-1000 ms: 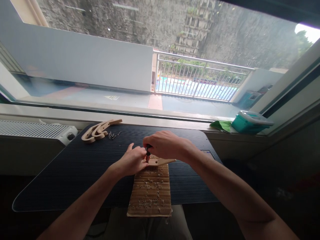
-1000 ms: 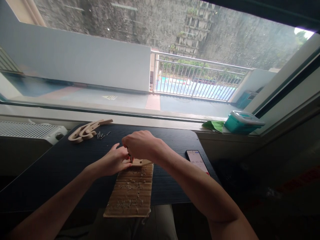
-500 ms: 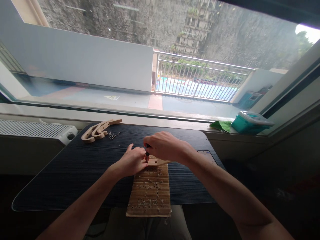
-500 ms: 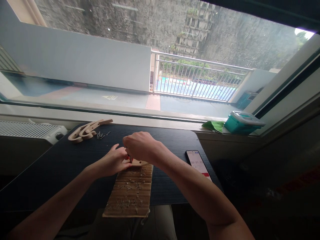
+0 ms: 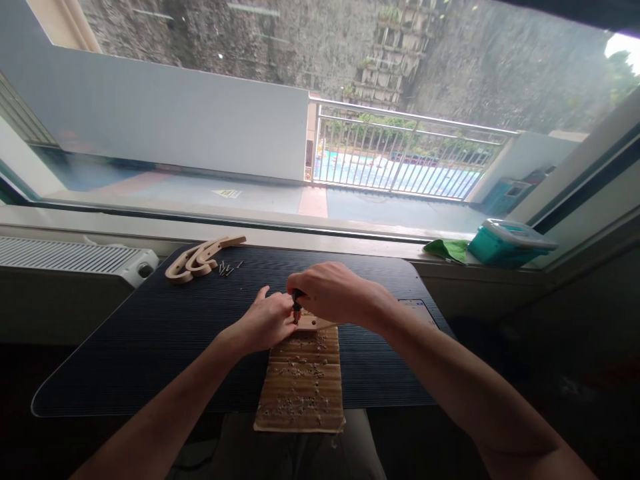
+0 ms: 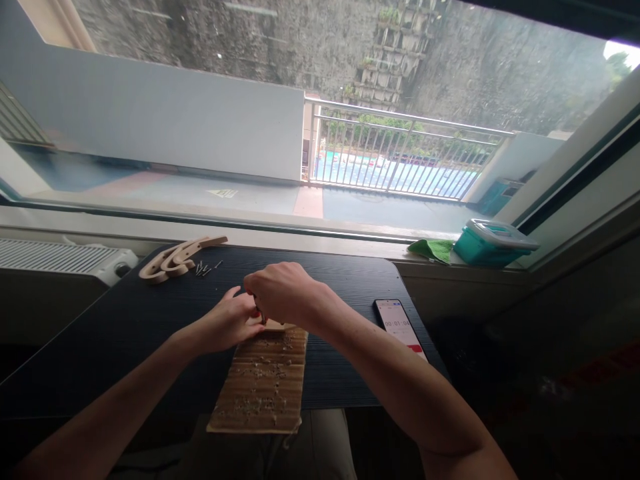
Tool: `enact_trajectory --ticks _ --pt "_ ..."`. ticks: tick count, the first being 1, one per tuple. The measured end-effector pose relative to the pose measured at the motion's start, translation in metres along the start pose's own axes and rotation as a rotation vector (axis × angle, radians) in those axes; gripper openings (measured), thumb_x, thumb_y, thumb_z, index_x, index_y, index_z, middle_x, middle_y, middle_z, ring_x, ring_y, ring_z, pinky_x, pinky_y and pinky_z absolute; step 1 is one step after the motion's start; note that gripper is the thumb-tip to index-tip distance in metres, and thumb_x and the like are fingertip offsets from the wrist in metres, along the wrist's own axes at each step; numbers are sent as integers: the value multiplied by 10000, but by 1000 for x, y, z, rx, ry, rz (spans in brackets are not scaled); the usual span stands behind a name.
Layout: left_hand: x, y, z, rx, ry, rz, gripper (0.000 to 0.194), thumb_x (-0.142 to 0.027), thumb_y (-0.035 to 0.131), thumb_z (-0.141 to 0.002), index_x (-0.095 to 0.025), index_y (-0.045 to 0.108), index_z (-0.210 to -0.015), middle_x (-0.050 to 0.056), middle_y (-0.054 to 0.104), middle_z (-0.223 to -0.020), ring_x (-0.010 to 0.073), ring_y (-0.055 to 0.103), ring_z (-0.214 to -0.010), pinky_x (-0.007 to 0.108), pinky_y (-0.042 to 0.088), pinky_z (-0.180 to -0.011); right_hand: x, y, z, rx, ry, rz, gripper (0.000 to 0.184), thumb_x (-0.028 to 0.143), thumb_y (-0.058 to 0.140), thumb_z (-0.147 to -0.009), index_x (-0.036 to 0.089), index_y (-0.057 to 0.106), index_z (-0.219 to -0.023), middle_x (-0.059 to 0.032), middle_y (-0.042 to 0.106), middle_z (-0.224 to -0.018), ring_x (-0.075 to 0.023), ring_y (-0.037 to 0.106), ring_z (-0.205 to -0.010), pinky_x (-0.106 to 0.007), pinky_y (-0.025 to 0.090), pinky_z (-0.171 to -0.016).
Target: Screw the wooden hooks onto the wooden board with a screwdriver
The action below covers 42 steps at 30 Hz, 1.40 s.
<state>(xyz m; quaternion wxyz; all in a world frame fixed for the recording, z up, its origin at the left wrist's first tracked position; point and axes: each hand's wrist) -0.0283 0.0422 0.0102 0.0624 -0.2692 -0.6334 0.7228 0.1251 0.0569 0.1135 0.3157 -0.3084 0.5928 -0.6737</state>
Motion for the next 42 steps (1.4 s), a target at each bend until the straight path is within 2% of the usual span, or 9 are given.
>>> enact_trajectory --ticks 4,8,13,18,22,29,35,39,42 --pt "-2 -1 0 -4 0 23 142 -204 540 -793 -221 665 -857 48 675 -946 241 568 -1012 574 231 -1042 1 3 0 -13 2 15 168 178 517 -849 165 637 -965 -67 683 -817 -133 575 -672 -265 227 -520" --pt "-3 -2 -1 19 -40 4 141 -206 526 -800 -213 661 -840 52 670 -962 241 571 -1019 575 235 -1044 -1 3 -1 -24 21 13 197 219 486 -872 165 643 -979 -75 691 -822 -152 592 -694 -271 233 -529" --pt "2 0 -1 4 -14 56 121 -224 547 -774 -237 660 -815 14 675 -923 232 577 -1012 544 226 -1062 -3 2 -4 -15 33 31 195 253 486 -873 166 634 -966 -81 691 -830 -149 583 -690 -267 248 -536" --pt "7 4 -2 -6 0 70 114 -227 531 -778 -215 636 -821 25 662 -926 226 568 -990 527 253 -1043 -7 1 -4 -25 -10 -8 218 195 465 -855 219 629 -995 -44 683 -808 -128 557 -676 -263 239 -541" --pt "8 5 -2 0 -15 59 122 -237 545 -771 -214 630 -855 41 657 -946 240 566 -998 559 248 -1029 -9 2 -4 -23 -5 -23 232 171 468 -830 193 646 -977 -56 686 -816 -133 552 -683 -270 235 -546" --pt "9 6 -2 8 -7 57 98 -252 557 -770 -221 644 -803 29 661 -929 248 574 -1000 561 247 -1024 -10 6 -6 -62 17 -37 197 215 484 -827 154 646 -920 -64 676 -783 -133 541 -668 -264 254 -550" --pt "8 6 -1 1 -17 57 128 -248 536 -788 -229 646 -851 29 678 -930 242 574 -1001 585 204 -1040 -7 11 -7 -95 47 -34 195 251 486 -833 155 626 -929 -59 658 -752 -123 501 -617 -269 236 -538" --pt "9 7 -2 -21 3 39 161 -298 548 -797 -246 655 -906 23 696 -939 245 564 -1023 558 189 -1067 -3 14 -7 -120 18 -67 216 218 446 -838 165 619 -956 -44 645 -731 -115 470 -595 -268 223 -537" --pt "10 8 -2 -22 22 38 149 -299 553 -798 -238 657 -886 24 701 -939 244 563 -1027 527 233 -1057 -2 18 -7 -136 7 -122 228 206 423 -839 169 618 -951 -34 634 -723 -108 440 -581 -265 224 -547"
Point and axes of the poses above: each hand's wrist, its own z-axis away from the middle knuckle, its own y-axis out of the palm, x = y × z
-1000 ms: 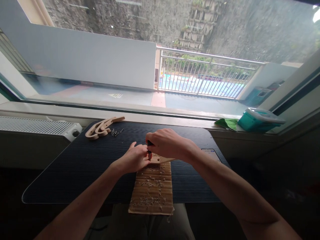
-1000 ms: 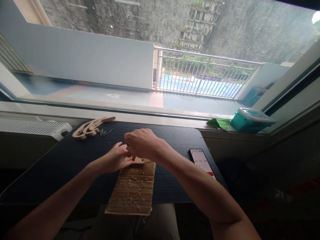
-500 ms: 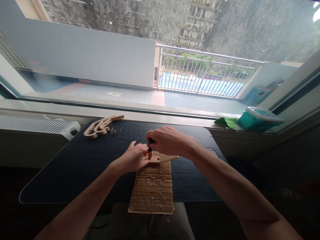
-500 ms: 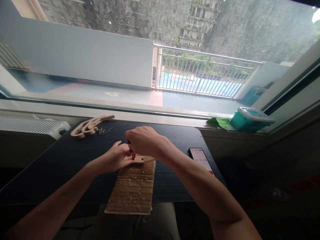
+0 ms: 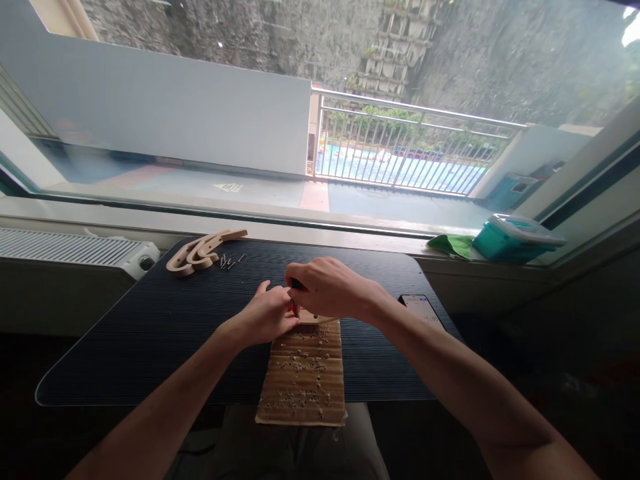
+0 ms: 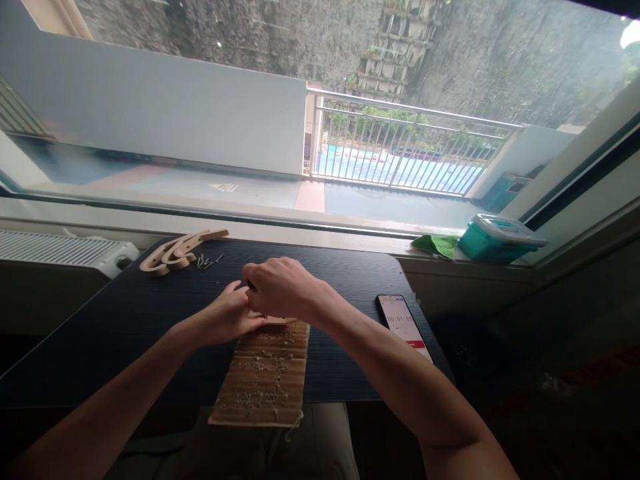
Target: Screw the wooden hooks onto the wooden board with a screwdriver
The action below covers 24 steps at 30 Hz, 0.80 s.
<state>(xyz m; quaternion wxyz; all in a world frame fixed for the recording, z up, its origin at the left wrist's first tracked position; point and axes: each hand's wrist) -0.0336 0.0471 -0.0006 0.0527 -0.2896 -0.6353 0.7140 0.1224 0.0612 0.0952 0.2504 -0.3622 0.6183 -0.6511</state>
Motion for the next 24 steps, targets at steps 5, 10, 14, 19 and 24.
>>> enact_trajectory --ticks 5,10,14,19,24 --pt "-2 -2 -1 23 -22 -26 148 -297 572 -789 -235 659 -892 33 692 -947 262 568 -1028 515 286 -1016 -9 8 5 -30 -20 -126 185 249 426 -865 178 588 -918 -6 601 -681 -91 408 -553 -246 227 -531" --pt "0 0 -4 51 -35 -61 145 -307 544 -808 -238 671 -815 30 689 -950 254 572 -1008 522 285 -1007 -16 13 12 -43 -55 -146 182 255 407 -891 192 568 -948 3 594 -680 -88 399 -549 -243 221 -526" --pt "8 8 -5 36 42 -100 214 -345 523 -827 -277 674 -963 34 677 -1062 268 536 -1102 500 292 -1018 -7 13 13 -29 -117 -83 199 233 386 -899 173 555 -987 -20 626 -740 -97 436 -577 -253 215 -527" --pt "10 8 -4 9 52 -110 274 -331 489 -843 -269 642 -1061 62 654 -1127 276 532 -1112 488 345 -977 3 6 12 -1 -139 36 199 229 396 -897 164 556 -997 -42 660 -782 -107 468 -584 -269 203 -522" --pt "0 -2 -2 75 -13 -100 204 -323 524 -821 -237 678 -924 56 677 -1051 292 536 -1101 534 298 -1006 1 -4 13 -7 -40 82 210 274 401 -912 164 572 -967 -37 646 -727 -108 486 -577 -274 208 -536"
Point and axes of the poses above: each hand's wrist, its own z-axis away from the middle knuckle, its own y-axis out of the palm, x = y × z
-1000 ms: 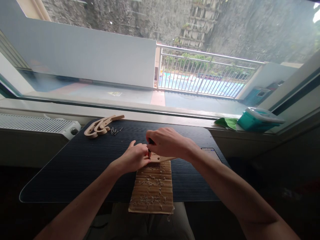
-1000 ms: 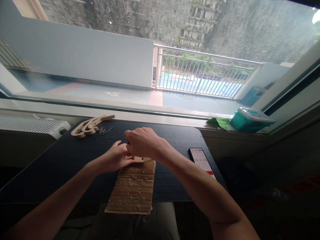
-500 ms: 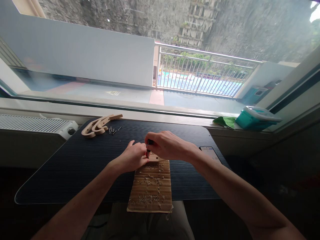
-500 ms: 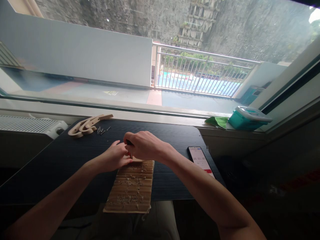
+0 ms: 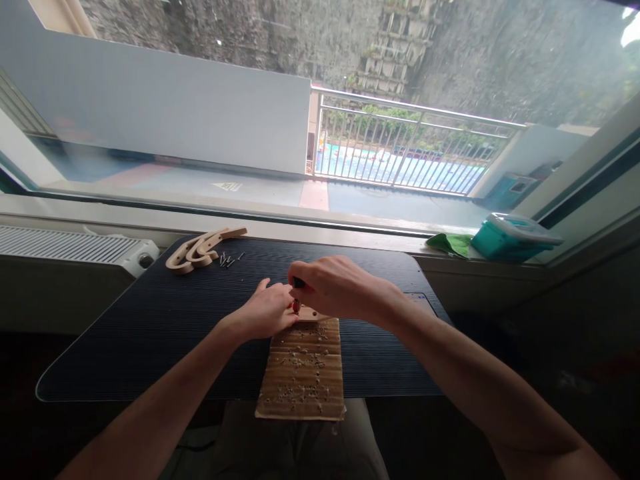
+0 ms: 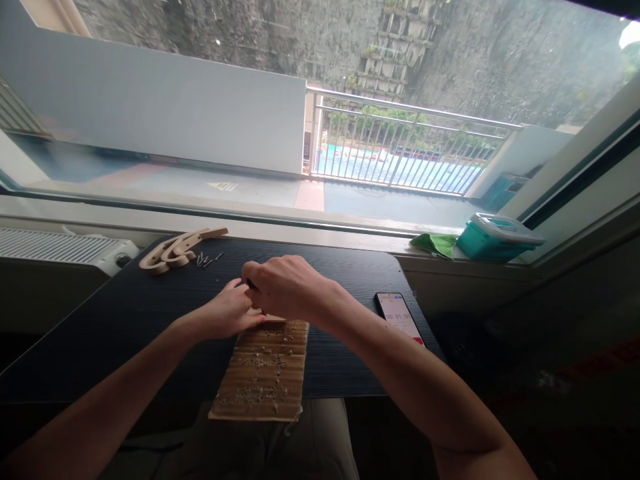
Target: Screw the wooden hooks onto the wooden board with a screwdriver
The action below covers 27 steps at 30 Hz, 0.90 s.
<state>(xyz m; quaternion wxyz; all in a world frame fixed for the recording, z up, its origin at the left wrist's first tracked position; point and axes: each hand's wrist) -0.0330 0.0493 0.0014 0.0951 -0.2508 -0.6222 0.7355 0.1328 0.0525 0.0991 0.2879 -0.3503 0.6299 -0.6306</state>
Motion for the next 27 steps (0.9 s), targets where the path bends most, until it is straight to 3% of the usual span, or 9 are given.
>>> enact_trajectory --ticks 4,9,18,27 --pt "-2 -2 0 7 -1 10 213 -309 501 -824 -241 665 -942 62 657 -1094 297 521 -1117 579 278 -997 -2 3 1 11 22 -1 216 308 422 -910 166 576 -961 -34 641 -725 -112 493 -574 -272 203 -536" --pt "-1 -1 0 11 2 21 179 -291 489 -818 -223 655 -823 60 661 -1006 270 543 -1058 583 271 -996 -4 9 0 20 56 -25 197 272 407 -909 167 571 -942 -29 634 -712 -107 477 -555 -267 206 -534" --pt "0 -1 0 10 11 48 174 -301 488 -811 -205 631 -784 55 657 -919 252 557 -986 583 263 -994 -8 11 -1 -21 61 -13 185 288 416 -903 176 563 -901 4 565 -629 -84 312 -487 -266 185 -507" --pt "0 -1 1 -2 4 51 175 -302 492 -812 -210 639 -792 54 665 -912 254 562 -983 588 264 -998 -6 7 -2 0 69 -10 198 307 447 -895 186 602 -920 -18 615 -692 -94 417 -554 -268 210 -536"
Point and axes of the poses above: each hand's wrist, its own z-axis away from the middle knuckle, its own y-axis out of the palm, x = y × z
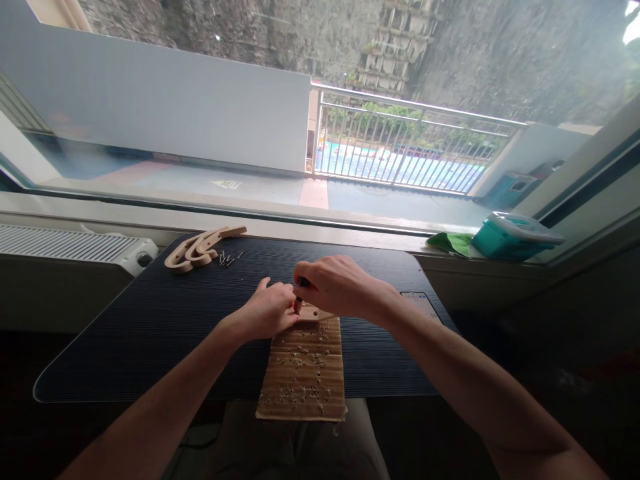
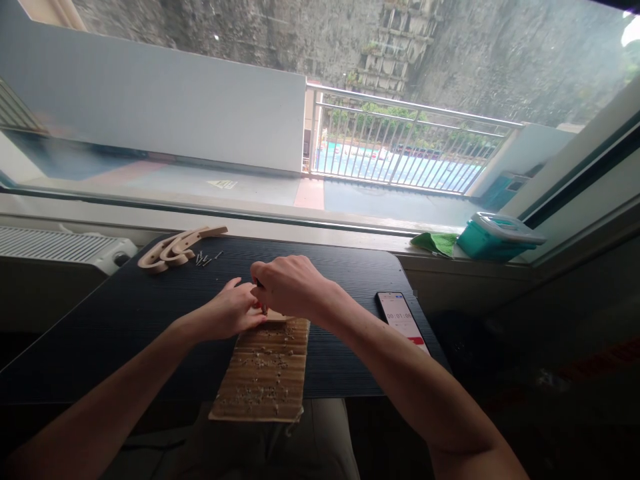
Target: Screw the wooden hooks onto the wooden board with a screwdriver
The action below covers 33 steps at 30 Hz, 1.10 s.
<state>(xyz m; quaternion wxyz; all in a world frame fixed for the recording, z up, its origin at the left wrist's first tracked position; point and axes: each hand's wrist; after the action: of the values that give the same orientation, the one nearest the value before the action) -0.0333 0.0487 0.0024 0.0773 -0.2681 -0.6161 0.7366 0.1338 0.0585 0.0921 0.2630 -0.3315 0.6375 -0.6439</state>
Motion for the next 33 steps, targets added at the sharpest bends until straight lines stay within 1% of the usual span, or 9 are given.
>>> enact_trajectory --ticks 5,7,11,14,18,22,26,30,33 --pt "0 -1 0 -4 10 34 161 -298 519 -805 -238 649 -877 44 669 -987 252 554 -1024 595 238 -1018 1 2 0 36 -62 -46 179 226 420 -899 185 593 -922 -29 657 -789 -94 482 -616 -257 229 -546" --pt "-2 -2 1 -11 -4 36 138 -282 529 -798 -229 645 -850 42 670 -971 248 558 -1016 595 236 -1021 2 2 -3 39 -14 -22 190 236 413 -901 167 590 -908 -36 644 -742 -98 464 -577 -262 217 -529" --pt "-5 -3 1 -6 -17 9 133 -282 531 -802 -216 646 -803 36 682 -880 244 574 -979 590 229 -1028 6 2 -9 43 78 40 244 323 429 -899 142 593 -895 -49 614 -667 -105 436 -526 -270 194 -505" --pt "-5 -2 2 -14 -22 18 142 -286 525 -807 -228 653 -829 34 681 -899 246 567 -999 583 223 -1032 6 0 -10 38 49 61 241 334 441 -887 160 601 -940 -49 631 -691 -115 459 -544 -268 190 -506" --pt "-3 -1 1 -22 -21 27 138 -256 537 -790 -230 649 -869 44 665 -980 256 558 -1025 594 234 -1016 2 -2 -5 20 -5 35 201 255 425 -889 195 599 -968 -37 656 -763 -108 485 -591 -259 206 -527" --pt "-4 -2 0 -11 -16 4 126 -285 540 -799 -213 643 -817 50 669 -935 255 566 -991 588 246 -1009 2 -3 -1 28 19 8 227 238 389 -910 168 604 -889 -31 625 -708 -95 434 -556 -265 198 -525" --pt "-6 -3 0 -18 -29 13 138 -313 548 -805 -210 635 -778 38 671 -866 247 571 -955 587 234 -1014 5 0 -3 17 75 11 263 291 389 -916 148 610 -904 -36 609 -677 -96 396 -518 -276 181 -517" --pt "-8 -3 1 -26 -29 27 142 -323 547 -806 -217 642 -808 31 672 -865 237 567 -956 577 235 -1022 6 0 -5 15 112 23 281 314 396 -913 150 623 -934 -51 630 -696 -107 451 -540 -279 185 -527" --pt "-7 -2 0 -29 -31 10 146 -320 540 -810 -223 647 -830 39 673 -894 247 561 -986 579 240 -1021 3 -4 -4 34 45 6 241 285 431 -888 189 625 -993 -52 671 -781 -120 514 -610 -268 206 -535"
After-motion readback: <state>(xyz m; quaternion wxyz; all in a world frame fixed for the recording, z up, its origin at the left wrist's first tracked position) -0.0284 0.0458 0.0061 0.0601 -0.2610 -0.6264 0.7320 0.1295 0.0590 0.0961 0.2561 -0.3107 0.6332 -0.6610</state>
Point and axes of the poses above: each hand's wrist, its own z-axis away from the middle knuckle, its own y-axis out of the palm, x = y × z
